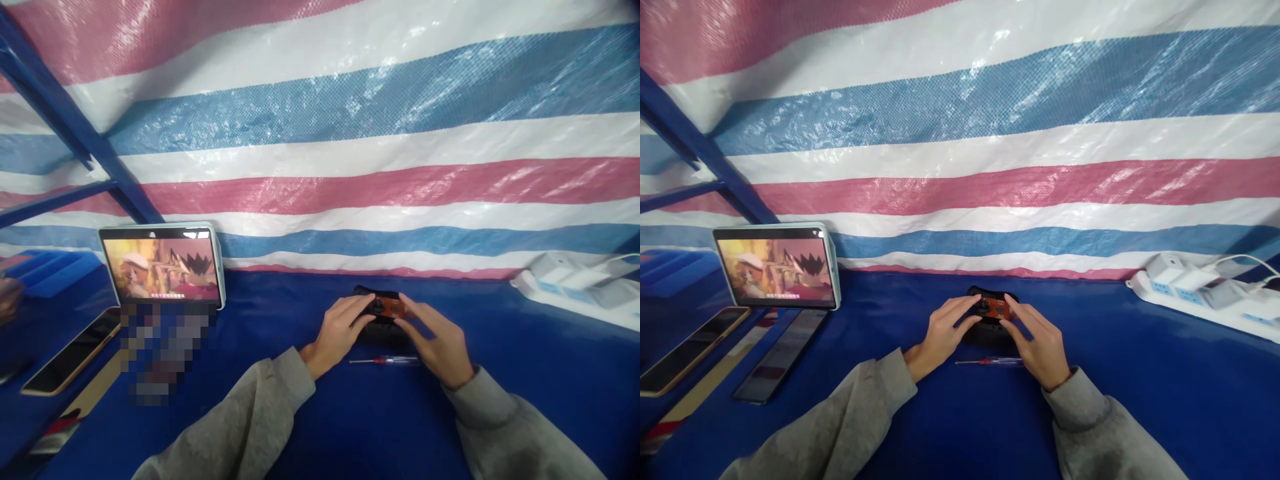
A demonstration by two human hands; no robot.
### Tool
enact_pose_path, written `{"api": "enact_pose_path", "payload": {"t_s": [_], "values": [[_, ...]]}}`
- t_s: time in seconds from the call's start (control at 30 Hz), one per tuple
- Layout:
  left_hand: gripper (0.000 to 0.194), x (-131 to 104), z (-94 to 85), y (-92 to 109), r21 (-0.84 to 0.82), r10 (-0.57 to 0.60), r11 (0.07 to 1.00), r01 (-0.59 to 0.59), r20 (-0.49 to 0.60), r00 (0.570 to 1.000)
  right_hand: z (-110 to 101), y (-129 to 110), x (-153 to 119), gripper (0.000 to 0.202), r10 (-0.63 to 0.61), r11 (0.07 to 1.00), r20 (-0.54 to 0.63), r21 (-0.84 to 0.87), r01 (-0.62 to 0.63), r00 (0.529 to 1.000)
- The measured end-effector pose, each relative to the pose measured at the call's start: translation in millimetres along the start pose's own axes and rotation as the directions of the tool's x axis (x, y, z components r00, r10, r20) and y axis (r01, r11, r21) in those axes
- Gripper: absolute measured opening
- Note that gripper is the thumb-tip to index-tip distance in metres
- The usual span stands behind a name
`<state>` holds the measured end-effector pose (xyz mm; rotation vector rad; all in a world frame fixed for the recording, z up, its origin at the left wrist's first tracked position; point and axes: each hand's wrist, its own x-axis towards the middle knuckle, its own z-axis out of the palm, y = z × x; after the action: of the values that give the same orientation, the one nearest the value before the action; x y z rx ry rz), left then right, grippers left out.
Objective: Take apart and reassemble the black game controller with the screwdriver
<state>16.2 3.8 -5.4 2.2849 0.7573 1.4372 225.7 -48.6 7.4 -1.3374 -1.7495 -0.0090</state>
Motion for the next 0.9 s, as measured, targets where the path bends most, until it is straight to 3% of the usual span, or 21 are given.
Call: {"api": "enact_pose_path", "payload": {"t_s": [0.43,0.63,0.9], "values": [[0.04,2.1,-1.9,2.2,-0.093,-0.055,0.994,0.058,0.033,0.998,1.2,5.7,-1.2,0.039,0.073,0.994,0.022,0.085,-0.074,0.997],[0.037,2.8,-1.5,2.2,-0.155,-0.038,0.987,0.045,0.048,0.998,-2.1,-4.6,3.5,0.029,0.161,0.972,0.028,0.171,-0.163,0.987],[0.04,1.3,0.1,0.4,-0.116,-0.071,0.99,0.076,0.046,0.996,-7.1,-15.1,5.6,0.036,0.213,0.947,0.053,0.235,-0.22,0.976]]}}
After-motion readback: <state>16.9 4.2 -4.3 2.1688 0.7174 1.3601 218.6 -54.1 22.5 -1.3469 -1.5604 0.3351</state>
